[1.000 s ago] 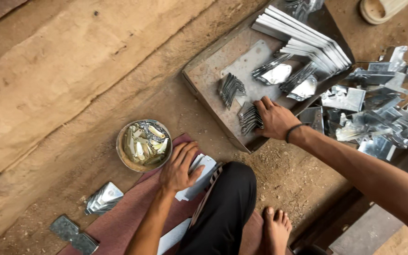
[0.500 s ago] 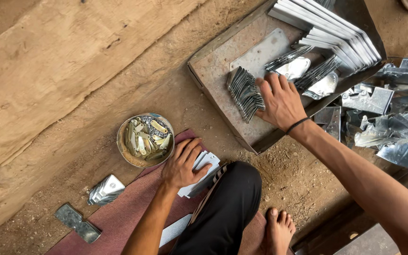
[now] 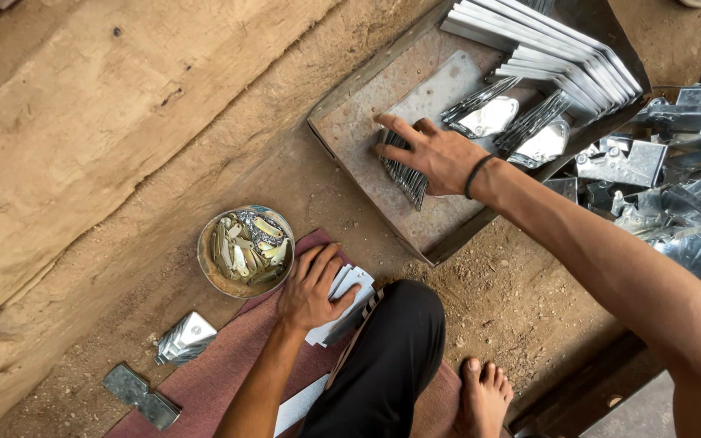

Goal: The person sits on the ground and hammers small galvanized metal brackets flat on a long steel beam anvil, inserting nails/rivets and folding the pieces by hand. They then gather the finished brackets and arrange them in a metal tray with other formed metal parts.

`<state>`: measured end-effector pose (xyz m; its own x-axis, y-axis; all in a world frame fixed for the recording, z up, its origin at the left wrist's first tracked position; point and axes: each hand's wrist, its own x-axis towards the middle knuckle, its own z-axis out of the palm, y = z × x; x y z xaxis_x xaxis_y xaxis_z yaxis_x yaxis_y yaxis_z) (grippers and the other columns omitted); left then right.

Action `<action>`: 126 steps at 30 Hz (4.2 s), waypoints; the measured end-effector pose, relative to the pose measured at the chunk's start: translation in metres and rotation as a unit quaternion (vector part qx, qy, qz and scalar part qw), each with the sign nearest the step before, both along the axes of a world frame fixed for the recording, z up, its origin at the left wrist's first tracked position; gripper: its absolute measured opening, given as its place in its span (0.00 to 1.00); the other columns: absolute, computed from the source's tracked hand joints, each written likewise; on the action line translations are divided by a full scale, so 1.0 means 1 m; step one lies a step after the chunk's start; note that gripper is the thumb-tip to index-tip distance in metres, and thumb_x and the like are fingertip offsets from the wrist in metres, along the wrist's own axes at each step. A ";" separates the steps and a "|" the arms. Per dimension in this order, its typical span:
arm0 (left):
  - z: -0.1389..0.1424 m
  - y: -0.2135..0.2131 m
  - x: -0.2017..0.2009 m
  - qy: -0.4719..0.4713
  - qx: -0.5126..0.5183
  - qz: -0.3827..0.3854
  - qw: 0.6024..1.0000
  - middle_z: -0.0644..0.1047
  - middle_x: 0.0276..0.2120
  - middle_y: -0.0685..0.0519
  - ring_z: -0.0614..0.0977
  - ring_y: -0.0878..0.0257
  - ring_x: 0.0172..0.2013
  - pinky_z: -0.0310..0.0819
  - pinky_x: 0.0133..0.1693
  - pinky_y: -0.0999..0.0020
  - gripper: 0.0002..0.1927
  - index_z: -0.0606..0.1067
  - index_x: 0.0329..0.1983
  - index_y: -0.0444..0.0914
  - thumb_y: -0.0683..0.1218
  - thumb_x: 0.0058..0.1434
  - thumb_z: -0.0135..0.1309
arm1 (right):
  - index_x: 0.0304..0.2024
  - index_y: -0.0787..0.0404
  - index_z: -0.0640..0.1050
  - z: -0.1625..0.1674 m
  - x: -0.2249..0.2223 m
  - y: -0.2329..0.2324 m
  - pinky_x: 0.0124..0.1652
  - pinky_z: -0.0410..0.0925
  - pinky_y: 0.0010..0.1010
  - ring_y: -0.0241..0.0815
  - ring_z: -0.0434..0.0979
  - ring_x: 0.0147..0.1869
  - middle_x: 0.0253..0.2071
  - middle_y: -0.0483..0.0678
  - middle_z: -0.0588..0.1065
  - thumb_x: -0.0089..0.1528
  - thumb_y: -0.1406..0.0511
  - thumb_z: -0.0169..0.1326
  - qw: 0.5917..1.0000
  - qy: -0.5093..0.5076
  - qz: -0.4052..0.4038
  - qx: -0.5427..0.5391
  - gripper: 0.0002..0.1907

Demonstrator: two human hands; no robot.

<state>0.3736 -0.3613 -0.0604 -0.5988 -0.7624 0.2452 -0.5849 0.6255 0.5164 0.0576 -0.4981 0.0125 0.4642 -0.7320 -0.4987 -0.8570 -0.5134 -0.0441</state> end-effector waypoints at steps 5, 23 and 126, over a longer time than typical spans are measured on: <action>-0.002 -0.001 0.001 -0.005 0.008 0.002 1.000 0.73 0.61 0.45 0.72 0.47 0.60 0.67 0.59 0.49 0.26 0.77 0.47 0.33 0.60 0.60 0.61 | 0.73 0.41 0.57 0.005 -0.010 -0.017 0.42 0.79 0.31 0.65 0.65 0.69 0.73 0.51 0.48 0.54 0.75 0.61 0.994 0.000 0.105 -0.039 0.49; -0.008 -0.008 0.010 -0.014 0.017 -0.009 1.000 0.74 0.61 0.44 0.73 0.46 0.60 0.68 0.58 0.48 0.26 0.78 0.46 0.33 0.60 0.60 0.61 | 0.69 0.33 0.55 0.066 -0.020 -0.065 0.65 0.65 0.40 0.51 0.62 0.76 0.78 0.40 0.43 0.47 0.78 0.59 0.933 0.000 0.257 -0.253 0.54; 0.116 -0.178 -0.173 -0.186 0.040 0.162 0.968 0.82 0.35 0.41 0.84 0.42 0.37 0.77 0.38 0.50 0.22 0.83 0.49 0.47 0.58 0.52 0.68 | 0.52 0.60 0.81 -0.037 -0.031 -0.011 0.48 0.71 0.38 0.50 0.76 0.51 0.50 0.51 0.79 0.59 0.57 0.67 0.731 -0.559 -0.344 -0.185 0.22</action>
